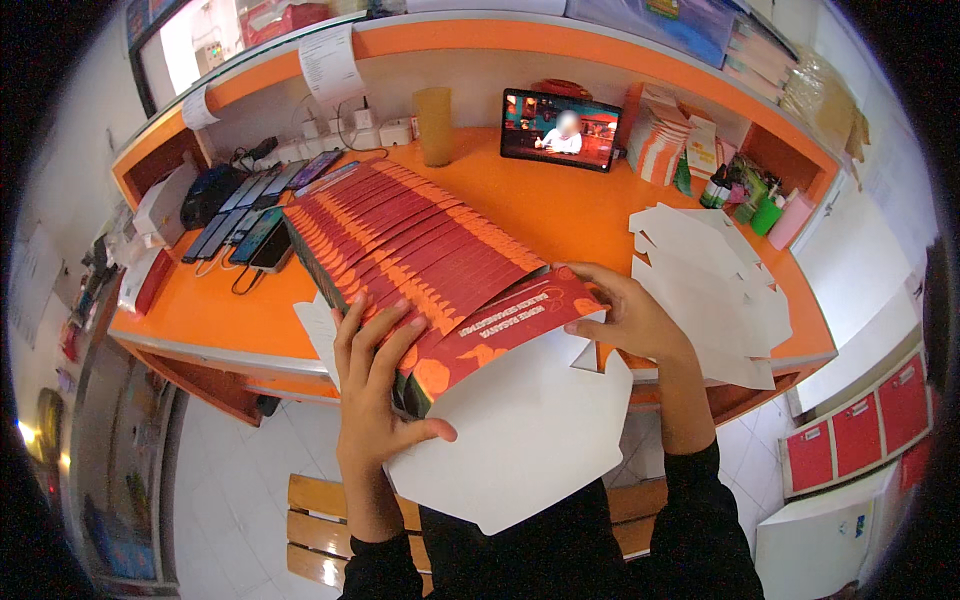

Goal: The person folds flat paperboard pieces into small boxes by hand, inserts a green insert into each, and stacks the finished boxes. The person also briefly interacts with a tablet on the desk.

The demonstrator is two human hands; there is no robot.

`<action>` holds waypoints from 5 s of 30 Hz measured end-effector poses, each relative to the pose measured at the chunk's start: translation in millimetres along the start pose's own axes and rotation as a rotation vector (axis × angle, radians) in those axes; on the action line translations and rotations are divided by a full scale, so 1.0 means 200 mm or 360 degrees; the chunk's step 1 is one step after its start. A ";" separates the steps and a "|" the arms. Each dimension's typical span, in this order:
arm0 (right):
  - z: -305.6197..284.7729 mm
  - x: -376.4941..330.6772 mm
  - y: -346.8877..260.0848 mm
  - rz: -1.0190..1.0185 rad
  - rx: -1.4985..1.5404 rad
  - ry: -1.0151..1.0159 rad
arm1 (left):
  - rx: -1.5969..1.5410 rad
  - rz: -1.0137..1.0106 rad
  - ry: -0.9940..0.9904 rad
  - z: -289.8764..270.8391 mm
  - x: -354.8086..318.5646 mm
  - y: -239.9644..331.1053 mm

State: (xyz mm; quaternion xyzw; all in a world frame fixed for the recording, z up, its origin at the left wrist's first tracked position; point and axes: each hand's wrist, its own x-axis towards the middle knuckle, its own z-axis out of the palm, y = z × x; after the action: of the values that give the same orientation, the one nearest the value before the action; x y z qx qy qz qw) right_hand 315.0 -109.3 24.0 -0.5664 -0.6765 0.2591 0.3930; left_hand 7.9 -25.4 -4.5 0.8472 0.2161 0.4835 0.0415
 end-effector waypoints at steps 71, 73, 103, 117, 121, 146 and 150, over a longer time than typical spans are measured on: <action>-0.05 0.37 0.17 -0.0847 0.0154 -0.0169 | 0.0087 0.0068 0.0051 0.01 -0.04 0.02; -0.04 0.35 0.16 -0.0810 0.0112 -0.0084 | 0.0101 0.0057 0.0060 0.02 -0.04 0.03; -0.40 -1.05 0.39 -0.0477 -0.0166 0.2323 | -0.0866 -0.0219 -0.1340 1.14 0.29 1.18; -0.28 -0.94 0.12 -0.0660 0.0355 0.1730 | -0.2662 -0.1123 -0.0741 1.10 0.59 1.08; -0.40 -0.91 0.09 -0.0072 -0.0167 0.1801 | -0.2996 -0.1341 -0.0709 1.20 0.57 1.07; -0.25 -0.81 0.05 0.0059 -0.1080 0.1943 | -0.2554 -0.0478 -0.0618 1.13 0.43 1.31; -0.27 -0.83 0.07 -0.0039 -0.0357 0.1791 | -0.2188 -0.0388 -0.0380 1.13 0.42 1.24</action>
State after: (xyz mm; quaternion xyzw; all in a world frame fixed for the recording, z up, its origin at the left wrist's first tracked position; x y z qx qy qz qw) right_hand 374.8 -271.5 3.4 -0.6474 -0.3932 -0.1602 0.6330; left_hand 315.1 -183.5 11.3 0.6460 -0.0508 0.4060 0.6444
